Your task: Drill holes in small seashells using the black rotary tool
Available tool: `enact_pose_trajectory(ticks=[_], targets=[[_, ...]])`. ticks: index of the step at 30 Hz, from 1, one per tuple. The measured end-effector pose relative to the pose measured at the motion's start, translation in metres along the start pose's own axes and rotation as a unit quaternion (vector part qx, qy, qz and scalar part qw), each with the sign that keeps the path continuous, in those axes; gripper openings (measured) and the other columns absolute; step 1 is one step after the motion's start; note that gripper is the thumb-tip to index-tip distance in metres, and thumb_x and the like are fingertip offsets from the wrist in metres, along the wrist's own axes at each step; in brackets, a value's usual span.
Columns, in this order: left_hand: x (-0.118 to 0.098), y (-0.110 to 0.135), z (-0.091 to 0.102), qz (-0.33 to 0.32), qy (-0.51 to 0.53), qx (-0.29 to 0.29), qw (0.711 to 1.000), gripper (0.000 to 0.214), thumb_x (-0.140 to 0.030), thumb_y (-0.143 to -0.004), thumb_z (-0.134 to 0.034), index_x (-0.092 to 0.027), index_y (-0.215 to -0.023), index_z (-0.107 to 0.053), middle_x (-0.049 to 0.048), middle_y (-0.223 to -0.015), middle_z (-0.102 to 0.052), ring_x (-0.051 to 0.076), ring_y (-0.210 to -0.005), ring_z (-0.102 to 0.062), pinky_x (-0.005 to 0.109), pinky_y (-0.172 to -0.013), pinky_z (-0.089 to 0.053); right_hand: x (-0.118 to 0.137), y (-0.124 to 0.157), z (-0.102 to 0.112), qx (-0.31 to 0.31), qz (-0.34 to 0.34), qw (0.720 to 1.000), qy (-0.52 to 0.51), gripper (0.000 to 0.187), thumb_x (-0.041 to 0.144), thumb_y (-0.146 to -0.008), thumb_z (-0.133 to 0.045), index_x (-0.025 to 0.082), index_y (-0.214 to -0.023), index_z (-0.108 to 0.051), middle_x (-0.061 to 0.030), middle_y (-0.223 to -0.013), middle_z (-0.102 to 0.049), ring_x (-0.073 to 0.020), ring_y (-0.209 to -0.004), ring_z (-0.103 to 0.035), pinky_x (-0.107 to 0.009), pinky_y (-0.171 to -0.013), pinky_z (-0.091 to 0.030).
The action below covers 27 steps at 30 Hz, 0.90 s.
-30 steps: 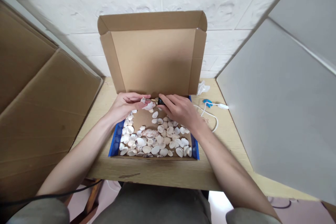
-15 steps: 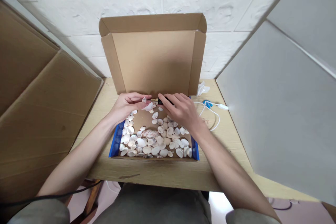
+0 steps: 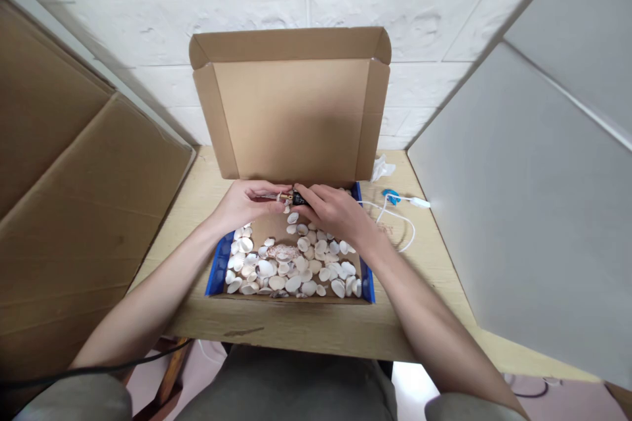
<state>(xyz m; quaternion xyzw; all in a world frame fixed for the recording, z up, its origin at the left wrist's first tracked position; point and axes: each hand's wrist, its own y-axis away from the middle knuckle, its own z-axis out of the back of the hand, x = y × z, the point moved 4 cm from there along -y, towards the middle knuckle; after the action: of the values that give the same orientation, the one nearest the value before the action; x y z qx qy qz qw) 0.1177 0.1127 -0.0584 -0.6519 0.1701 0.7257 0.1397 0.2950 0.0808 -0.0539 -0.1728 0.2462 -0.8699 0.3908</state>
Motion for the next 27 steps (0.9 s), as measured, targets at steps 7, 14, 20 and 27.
enact_pose_trajectory(ticks=[7, 14, 20, 27], targets=[[0.0001, 0.0007, -0.0010, -0.010, -0.005, 0.000, 1.000, 0.039, -0.028, -0.062, -0.083, -0.016, -0.099, -0.074, 0.0099, -0.105, -0.074, 0.025, -0.097, -0.070, 0.041, -0.093, -0.053, 0.0028, -0.0012, 0.0028, -0.036, 0.003, 0.999, 0.014, 0.035, 0.032, -0.092, -0.052, 0.008, -0.117, -0.053, -0.0098, -0.085, -0.068, -0.0177, -0.074, -0.064, -0.028, -0.062, -0.051], [-0.0019, 0.0002, -0.0019, -0.008, -0.010, -0.002, 1.000, 0.041, -0.027, -0.066, -0.080, -0.015, -0.104, -0.071, 0.0096, -0.104, -0.074, 0.024, -0.096, -0.070, 0.038, -0.090, -0.055, 0.0026, -0.0030, 0.0059, -0.059, 0.011, 0.998, 0.020, 0.030, 0.028, -0.092, -0.053, 0.008, -0.115, -0.054, -0.0098, -0.085, -0.068, -0.0177, -0.072, -0.064, -0.028, -0.061, -0.051], [-0.0041, 0.0014, -0.0029, -0.012, -0.026, -0.010, 1.000, 0.036, -0.027, -0.073, -0.074, -0.016, -0.107, -0.070, 0.0084, -0.110, -0.073, 0.022, -0.100, -0.069, 0.037, -0.092, -0.054, 0.0022, -0.0024, 0.0071, -0.069, 0.009, 0.997, 0.027, 0.030, 0.028, -0.092, -0.053, 0.009, -0.116, -0.053, -0.0101, -0.088, -0.069, -0.0174, -0.074, -0.064, -0.029, -0.062, -0.052], [-0.0056, 0.0023, -0.0029, -0.029, -0.023, -0.009, 0.999, 0.038, -0.026, -0.073, -0.075, -0.016, -0.109, -0.069, 0.0084, -0.112, -0.072, 0.022, -0.101, -0.069, 0.037, -0.095, -0.053, 0.0022, -0.0024, 0.0093, -0.079, 0.008, 0.996, 0.030, 0.032, 0.026, -0.091, -0.054, 0.010, -0.118, -0.052, -0.0102, -0.089, -0.070, -0.0175, -0.075, -0.065, -0.029, -0.063, -0.052]])
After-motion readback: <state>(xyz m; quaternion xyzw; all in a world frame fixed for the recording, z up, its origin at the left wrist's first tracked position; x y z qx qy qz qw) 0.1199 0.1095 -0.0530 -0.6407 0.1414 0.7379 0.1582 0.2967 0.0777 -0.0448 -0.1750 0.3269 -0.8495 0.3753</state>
